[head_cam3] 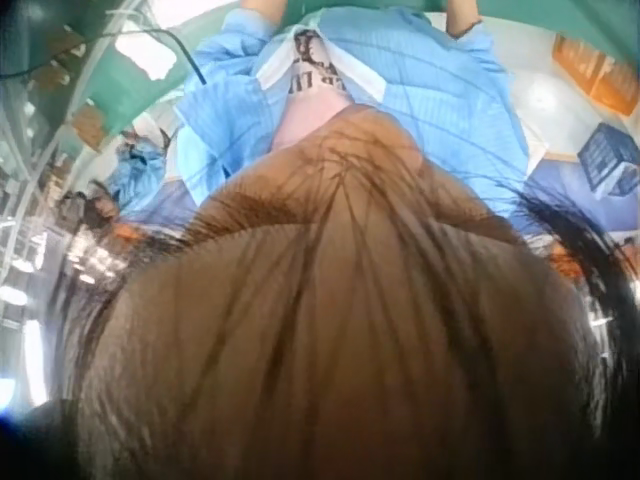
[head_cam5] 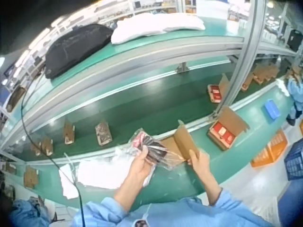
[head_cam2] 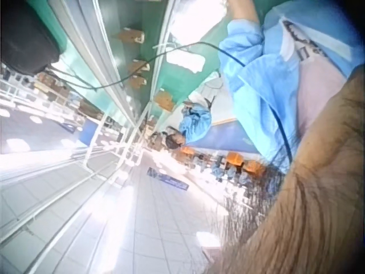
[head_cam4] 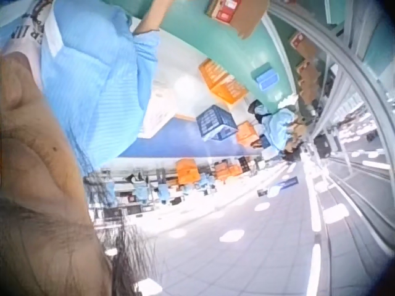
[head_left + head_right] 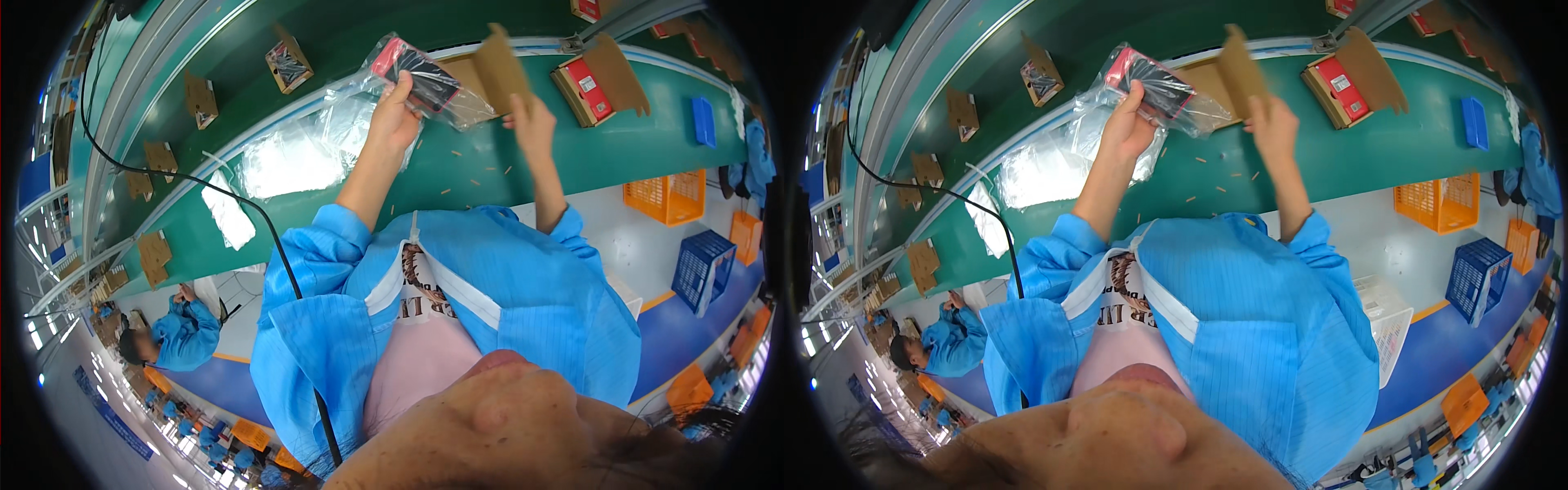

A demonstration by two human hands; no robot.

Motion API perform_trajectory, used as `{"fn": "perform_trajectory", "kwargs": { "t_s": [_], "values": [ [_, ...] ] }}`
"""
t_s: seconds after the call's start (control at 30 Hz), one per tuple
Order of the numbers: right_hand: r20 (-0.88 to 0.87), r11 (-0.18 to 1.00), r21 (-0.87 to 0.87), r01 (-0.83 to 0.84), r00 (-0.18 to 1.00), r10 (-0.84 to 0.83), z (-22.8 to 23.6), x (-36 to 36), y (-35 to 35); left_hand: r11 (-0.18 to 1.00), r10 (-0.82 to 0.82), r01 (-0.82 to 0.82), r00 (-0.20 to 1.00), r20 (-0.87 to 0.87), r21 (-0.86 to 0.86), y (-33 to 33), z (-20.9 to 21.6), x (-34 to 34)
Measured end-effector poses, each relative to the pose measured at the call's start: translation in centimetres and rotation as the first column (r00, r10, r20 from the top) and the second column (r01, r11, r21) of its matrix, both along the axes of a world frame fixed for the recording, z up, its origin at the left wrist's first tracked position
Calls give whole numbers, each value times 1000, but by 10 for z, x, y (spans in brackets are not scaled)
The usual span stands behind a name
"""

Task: The person is packaging smartphones into plastic bags and then into cardboard boxes on an electronics assembly line.

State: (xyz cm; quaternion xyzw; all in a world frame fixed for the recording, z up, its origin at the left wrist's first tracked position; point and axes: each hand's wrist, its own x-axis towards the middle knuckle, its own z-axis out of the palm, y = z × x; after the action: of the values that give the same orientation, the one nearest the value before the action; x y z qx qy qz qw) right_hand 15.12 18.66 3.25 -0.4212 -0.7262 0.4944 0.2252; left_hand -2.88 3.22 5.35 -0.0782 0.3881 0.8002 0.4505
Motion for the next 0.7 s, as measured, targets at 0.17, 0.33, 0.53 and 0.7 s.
{"fn": "perform_trajectory", "kwargs": {
  "t_s": [0.17,0.33,0.53,0.7],
  "values": [
    [-48,981,161,-110,992,119,-17,-27,-44,951,194,-303,743,-640,-65,20,-7,9],
    [-77,982,124,-145,985,155,-13,-33,-47,911,-321,-329,-186,-929,-249,-5,-43,17],
    [-1,908,395,-141,988,155,-27,-35,-47,877,-412,-263,18,-911,-402,-21,-54,46],
    [-53,969,188,-160,984,173,-18,-39,-49,565,-750,-522,-2,-662,-639,-5,-48,27]
  ]
}}
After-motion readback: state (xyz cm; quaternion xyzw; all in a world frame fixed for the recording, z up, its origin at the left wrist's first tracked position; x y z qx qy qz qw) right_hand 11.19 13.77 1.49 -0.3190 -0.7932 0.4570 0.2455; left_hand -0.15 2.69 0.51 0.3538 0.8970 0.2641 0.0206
